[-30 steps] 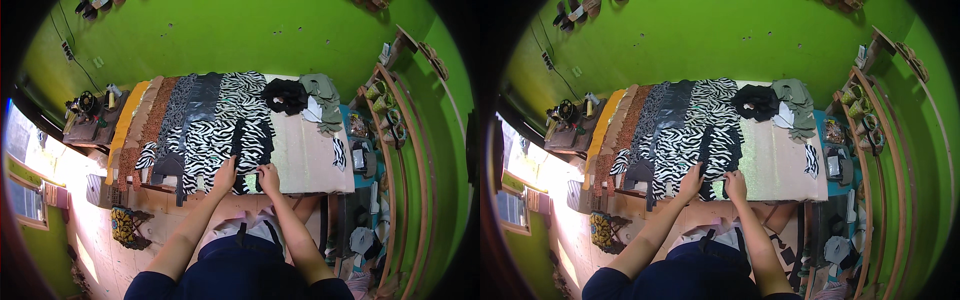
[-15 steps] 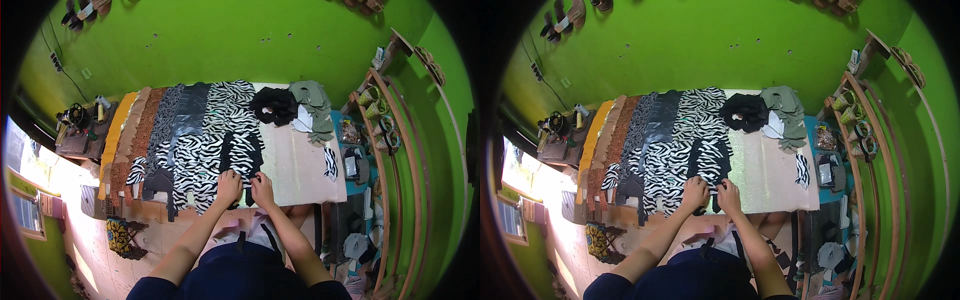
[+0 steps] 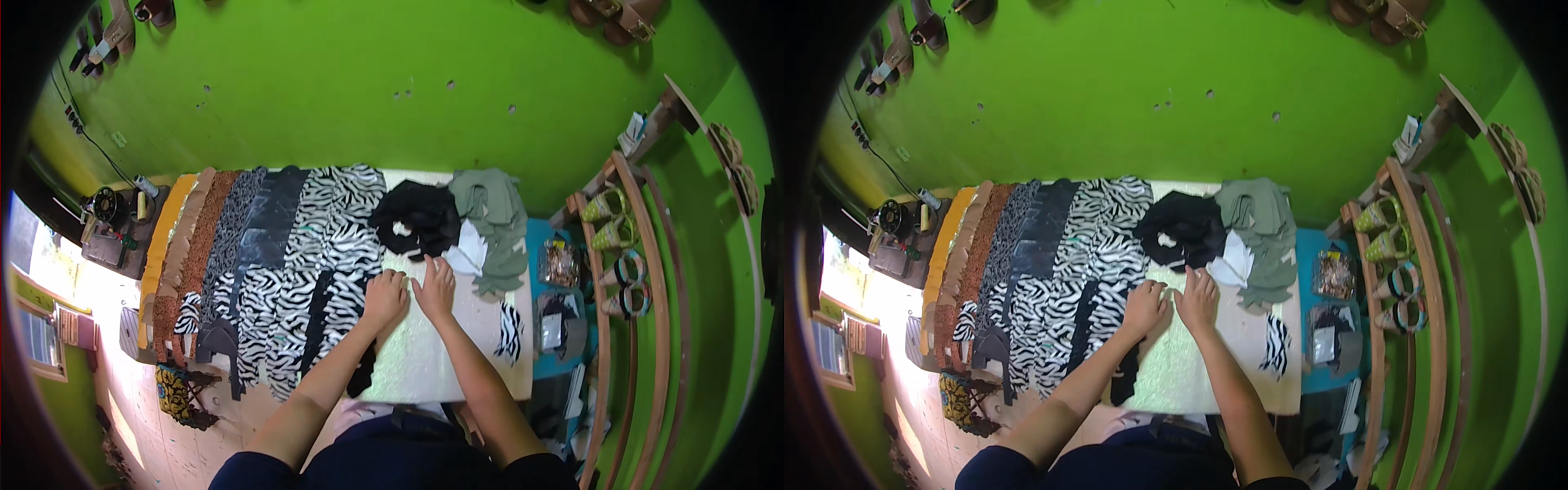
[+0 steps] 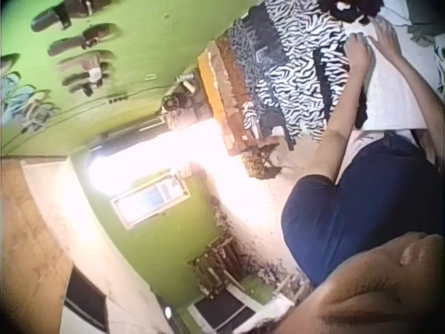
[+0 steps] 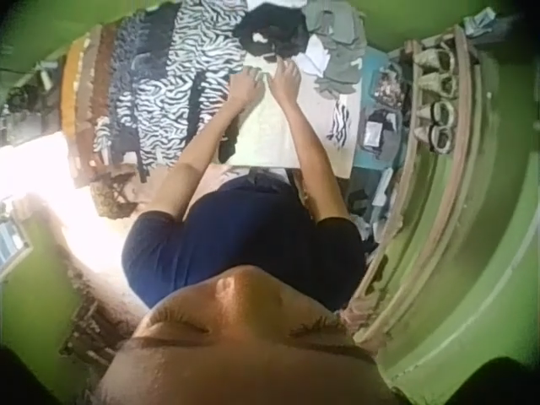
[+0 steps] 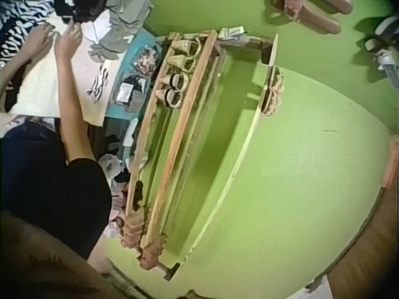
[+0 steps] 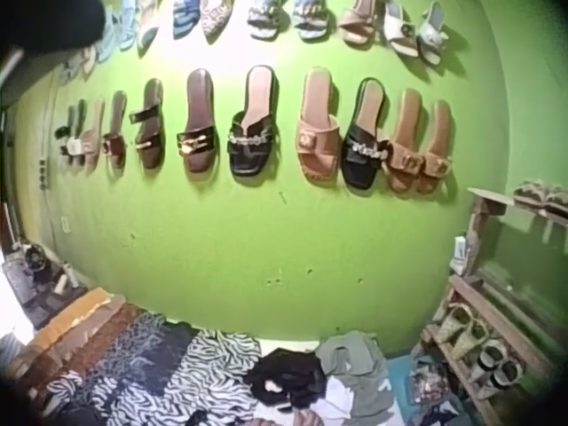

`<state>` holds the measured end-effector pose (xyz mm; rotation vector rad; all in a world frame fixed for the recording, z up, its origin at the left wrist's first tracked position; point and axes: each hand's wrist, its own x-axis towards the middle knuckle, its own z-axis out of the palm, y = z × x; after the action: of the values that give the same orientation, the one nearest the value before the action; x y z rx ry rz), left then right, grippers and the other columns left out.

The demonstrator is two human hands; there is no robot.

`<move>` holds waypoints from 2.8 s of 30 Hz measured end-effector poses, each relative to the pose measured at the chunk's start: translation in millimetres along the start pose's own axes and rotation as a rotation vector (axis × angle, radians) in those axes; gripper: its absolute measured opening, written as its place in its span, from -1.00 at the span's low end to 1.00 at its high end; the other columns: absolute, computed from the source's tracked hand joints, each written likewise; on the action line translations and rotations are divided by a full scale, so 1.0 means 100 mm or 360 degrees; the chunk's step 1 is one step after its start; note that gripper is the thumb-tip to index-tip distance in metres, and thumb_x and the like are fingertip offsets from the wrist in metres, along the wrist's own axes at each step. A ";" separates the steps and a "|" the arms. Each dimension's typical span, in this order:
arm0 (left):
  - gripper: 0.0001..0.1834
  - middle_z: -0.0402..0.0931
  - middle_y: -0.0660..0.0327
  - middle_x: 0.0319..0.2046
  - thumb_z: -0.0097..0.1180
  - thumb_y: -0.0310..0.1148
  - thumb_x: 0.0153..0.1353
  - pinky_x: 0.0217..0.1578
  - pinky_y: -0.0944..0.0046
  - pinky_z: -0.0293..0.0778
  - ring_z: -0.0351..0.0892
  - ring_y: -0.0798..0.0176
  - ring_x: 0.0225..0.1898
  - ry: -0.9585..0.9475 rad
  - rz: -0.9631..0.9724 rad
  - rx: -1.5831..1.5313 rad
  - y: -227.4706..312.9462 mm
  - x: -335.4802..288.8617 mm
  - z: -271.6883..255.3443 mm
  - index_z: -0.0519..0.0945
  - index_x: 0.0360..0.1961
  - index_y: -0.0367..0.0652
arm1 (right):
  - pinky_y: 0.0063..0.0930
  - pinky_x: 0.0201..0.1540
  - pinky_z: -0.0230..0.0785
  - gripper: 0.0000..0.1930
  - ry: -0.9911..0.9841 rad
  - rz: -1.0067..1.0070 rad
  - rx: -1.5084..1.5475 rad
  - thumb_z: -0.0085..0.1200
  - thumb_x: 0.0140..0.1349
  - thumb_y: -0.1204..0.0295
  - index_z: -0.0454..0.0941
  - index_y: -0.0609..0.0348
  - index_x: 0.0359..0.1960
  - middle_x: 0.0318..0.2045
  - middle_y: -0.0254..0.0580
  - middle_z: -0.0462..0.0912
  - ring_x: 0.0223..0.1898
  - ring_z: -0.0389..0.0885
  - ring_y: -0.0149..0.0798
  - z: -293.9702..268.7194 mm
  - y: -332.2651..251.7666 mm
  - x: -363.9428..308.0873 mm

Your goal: Sorting and inspecting cut-out fabric pieces used for shoe manufacturing.

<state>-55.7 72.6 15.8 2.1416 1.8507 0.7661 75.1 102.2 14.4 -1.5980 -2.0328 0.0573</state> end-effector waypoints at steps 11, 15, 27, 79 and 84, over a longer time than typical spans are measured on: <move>-0.44 0.35 -0.03 -0.10 0.16 -0.37 -0.10 -0.12 0.11 0.34 0.39 -0.05 -0.11 0.0211 -0.0053 -0.0395 0.29 0.72 0.05 0.33 -0.02 -0.30 | -0.61 -0.37 0.22 -0.83 -0.0464 0.0279 0.1733 0.10 0.09 0.39 0.53 0.28 -0.40 -0.42 -0.35 0.42 -0.43 0.35 -0.45 -0.12 0.52 0.86; -0.51 0.39 -0.01 -0.15 0.15 -0.39 -0.07 -0.09 0.15 0.33 0.40 -0.04 -0.13 0.0087 0.0033 -0.0547 0.26 0.70 0.05 0.36 -0.06 -0.26 | -0.72 -0.49 0.12 -0.90 -0.0862 0.0600 0.2359 0.05 0.15 0.41 0.49 0.12 -0.48 -0.55 -0.54 0.41 -0.53 0.28 -0.64 -0.53 0.30 1.00; -0.74 0.53 0.17 -0.40 0.00 -0.42 0.05 -0.39 0.37 0.41 0.52 0.36 -0.43 -0.0492 -0.0358 -0.1060 0.54 0.10 -0.48 0.47 -0.21 -0.31 | -0.53 -0.31 0.22 -0.96 -0.0668 0.1047 0.2988 -0.01 0.11 0.40 0.48 0.02 -0.42 -0.40 -0.43 0.53 -0.35 0.42 -0.49 -0.82 0.58 0.38; -0.66 0.51 -0.05 -0.31 0.08 -0.37 0.07 -0.22 0.19 0.42 0.53 0.03 -0.27 -0.0572 -0.0472 -0.0856 0.62 -0.80 0.20 0.42 -0.13 -0.30 | -0.32 -0.26 0.34 -0.84 -0.0440 0.0172 0.0884 -0.03 0.13 0.46 0.41 0.16 -0.24 -0.35 -0.04 0.54 -0.30 0.52 -0.02 -0.89 0.94 -1.06; -0.59 0.37 -0.08 -0.15 0.09 -0.40 0.02 -0.07 0.11 0.32 0.39 -0.05 -0.10 -0.0123 -0.0355 -0.0407 0.76 -0.77 0.36 0.38 -0.07 -0.25 | -0.17 0.02 0.11 -0.52 -0.0128 0.0378 -0.0202 0.13 0.00 0.24 0.35 0.16 -0.05 -0.08 -0.10 0.36 0.02 0.25 -0.03 -0.90 1.17 -1.05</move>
<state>22.0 -9.5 2.5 1.7506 1.8032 0.8076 234.1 14.4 8.2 -1.9400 -1.9287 0.0821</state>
